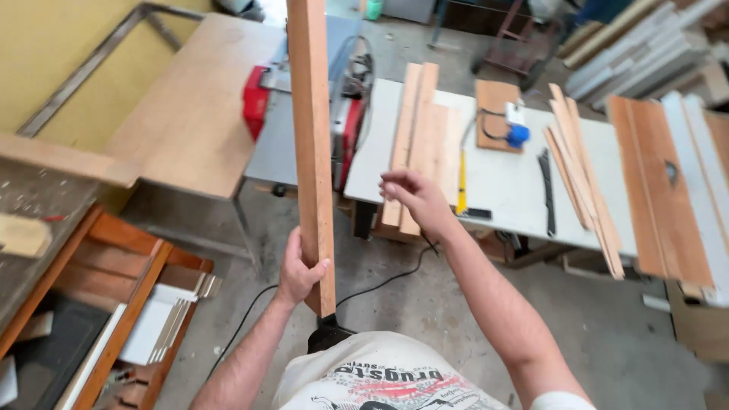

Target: The person uses a table saw to cut long wooden planks into smaller pieces. They guide the wood through the saw blade, collect the cut pieces, and stack them on the workbench. The person repeats this process with multiple planks.

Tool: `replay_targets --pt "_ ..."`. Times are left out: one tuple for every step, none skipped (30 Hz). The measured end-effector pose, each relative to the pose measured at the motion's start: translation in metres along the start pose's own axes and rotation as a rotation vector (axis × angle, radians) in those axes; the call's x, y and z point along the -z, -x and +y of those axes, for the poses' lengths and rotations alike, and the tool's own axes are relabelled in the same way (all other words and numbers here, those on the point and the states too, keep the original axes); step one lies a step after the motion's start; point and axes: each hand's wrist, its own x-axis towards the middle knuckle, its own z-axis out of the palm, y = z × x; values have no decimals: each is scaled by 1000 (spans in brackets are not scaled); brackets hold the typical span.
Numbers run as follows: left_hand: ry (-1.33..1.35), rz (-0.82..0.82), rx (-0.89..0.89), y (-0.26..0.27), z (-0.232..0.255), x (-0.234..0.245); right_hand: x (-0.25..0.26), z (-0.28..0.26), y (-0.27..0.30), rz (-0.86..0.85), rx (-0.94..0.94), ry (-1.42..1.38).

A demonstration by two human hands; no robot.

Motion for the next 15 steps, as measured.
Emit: replay_targets --pt "-2 -85 -13 10 8 -30 15 -14 9 39 82 -201" --pt "-3 -144 -15 22 20 -58 35 -11 15 98 83 -201" --pt "-17 -232 -24 33 32 -87 59 -10 21 143 108 -331" --pt "-30 -320 -35 45 45 -115 84 -9 26 187 141 -459" --pt "-26 -386 -39 56 41 -138 109 3 35 252 151 -452" --pt "-15 -493 -11 66 37 -160 135 16 44 227 168 -670" --pt "-5 -599 17 75 34 -182 163 27 53 194 198 -886" --pt "-3 -662 11 82 27 -203 180 23 84 254 224 -877" --pt "3 -749 39 88 20 -223 193 19 112 304 199 -948" --pt "6 -836 67 94 12 -241 204 15 138 353 178 -1021" --pt "5 -887 63 92 12 -260 222 25 156 400 203 -1016" --pt "-33 -996 91 89 11 -278 240 36 173 480 195 -965" --pt "-74 -1099 120 85 10 -296 257 46 188 554 182 -915" --pt "-77 -1144 114 85 16 -311 269 57 205 597 201 -912" --pt "-154 -1170 102 85 22 -326 281 67 219 701 197 -875"
